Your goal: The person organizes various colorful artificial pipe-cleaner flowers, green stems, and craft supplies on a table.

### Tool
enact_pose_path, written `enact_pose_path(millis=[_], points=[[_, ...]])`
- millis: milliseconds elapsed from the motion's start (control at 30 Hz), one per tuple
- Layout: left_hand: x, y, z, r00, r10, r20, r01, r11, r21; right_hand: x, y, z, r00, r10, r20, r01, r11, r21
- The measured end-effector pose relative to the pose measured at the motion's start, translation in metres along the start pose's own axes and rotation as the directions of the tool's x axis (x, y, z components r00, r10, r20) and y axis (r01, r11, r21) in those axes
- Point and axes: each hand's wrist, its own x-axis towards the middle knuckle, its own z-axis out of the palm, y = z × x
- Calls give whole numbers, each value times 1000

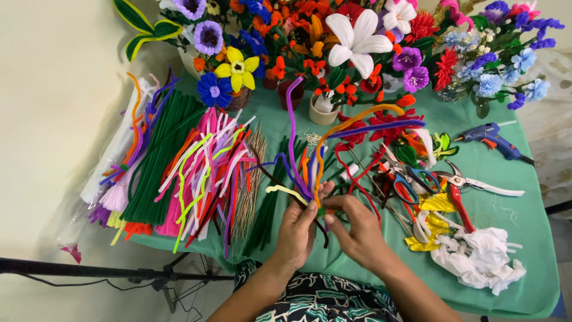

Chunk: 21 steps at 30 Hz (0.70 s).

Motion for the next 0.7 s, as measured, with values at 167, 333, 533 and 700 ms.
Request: enact_pose_path(millis=[167, 333, 533, 700], points=[[2, 6, -2, 999, -4, 34, 2, 999, 53, 2, 17, 18, 994, 107, -3, -107, 994, 18], [0, 17, 0, 994, -6, 107, -11, 988, 154, -2, 30, 16, 967, 246, 67, -254, 953, 165], [1, 10, 4, 997, -17, 76, 0, 977, 214, -1, 26, 23, 953, 279, 116, -302, 865, 400], [2, -4, -5, 987, 149, -62, -136, 976, 172, -5, 3, 36, 915, -142, -378, 108, 988, -111]])
